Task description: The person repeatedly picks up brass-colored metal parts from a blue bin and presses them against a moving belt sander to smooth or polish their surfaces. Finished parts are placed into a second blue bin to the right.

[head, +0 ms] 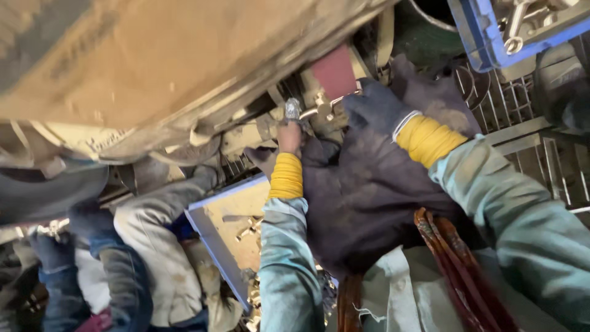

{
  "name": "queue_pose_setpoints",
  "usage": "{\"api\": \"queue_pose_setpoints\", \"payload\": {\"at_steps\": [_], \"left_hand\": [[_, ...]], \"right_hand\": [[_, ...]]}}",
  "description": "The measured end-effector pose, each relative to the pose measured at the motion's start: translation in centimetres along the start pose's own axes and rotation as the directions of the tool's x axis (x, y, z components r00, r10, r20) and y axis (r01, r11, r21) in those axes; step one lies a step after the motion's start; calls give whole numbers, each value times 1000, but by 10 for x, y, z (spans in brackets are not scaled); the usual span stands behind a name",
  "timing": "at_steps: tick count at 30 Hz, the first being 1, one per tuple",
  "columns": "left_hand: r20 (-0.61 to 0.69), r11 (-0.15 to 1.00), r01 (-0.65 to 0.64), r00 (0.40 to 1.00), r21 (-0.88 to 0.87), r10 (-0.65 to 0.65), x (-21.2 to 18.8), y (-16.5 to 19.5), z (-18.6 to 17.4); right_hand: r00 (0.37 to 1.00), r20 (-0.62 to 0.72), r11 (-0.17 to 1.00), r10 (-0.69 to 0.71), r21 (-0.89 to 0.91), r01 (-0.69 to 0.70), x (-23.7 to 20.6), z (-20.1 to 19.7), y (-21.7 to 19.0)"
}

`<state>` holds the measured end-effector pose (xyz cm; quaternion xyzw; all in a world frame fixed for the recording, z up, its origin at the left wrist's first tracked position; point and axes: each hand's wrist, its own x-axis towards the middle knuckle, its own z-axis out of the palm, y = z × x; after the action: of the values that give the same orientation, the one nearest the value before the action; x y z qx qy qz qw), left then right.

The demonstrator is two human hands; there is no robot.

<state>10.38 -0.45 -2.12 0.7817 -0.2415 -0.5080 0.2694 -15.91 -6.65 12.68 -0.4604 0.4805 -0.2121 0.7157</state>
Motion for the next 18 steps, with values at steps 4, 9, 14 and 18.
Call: {"api": "queue_pose_setpoints", "payload": {"at_steps": [4, 9, 14, 18], "left_hand": [[-124, 918, -389, 918, -83, 377, -50, 2, -9], [-124, 765, -632, 774, -124, 620, -81, 19, -7], [-139, 848, -480, 877, -226, 460, -43, 15, 6], [-206, 977, -214, 956, -4, 209, -3, 3, 14]], "right_hand": [[999, 36, 999, -21, 46, 19, -21, 2, -2], [722, 24, 607, -692, -521, 600, -19, 2, 2], [963, -96, 891, -252, -412, 192, -5, -5, 7], [998, -32, 978, -45, -205, 37, 15, -3, -4]]}}
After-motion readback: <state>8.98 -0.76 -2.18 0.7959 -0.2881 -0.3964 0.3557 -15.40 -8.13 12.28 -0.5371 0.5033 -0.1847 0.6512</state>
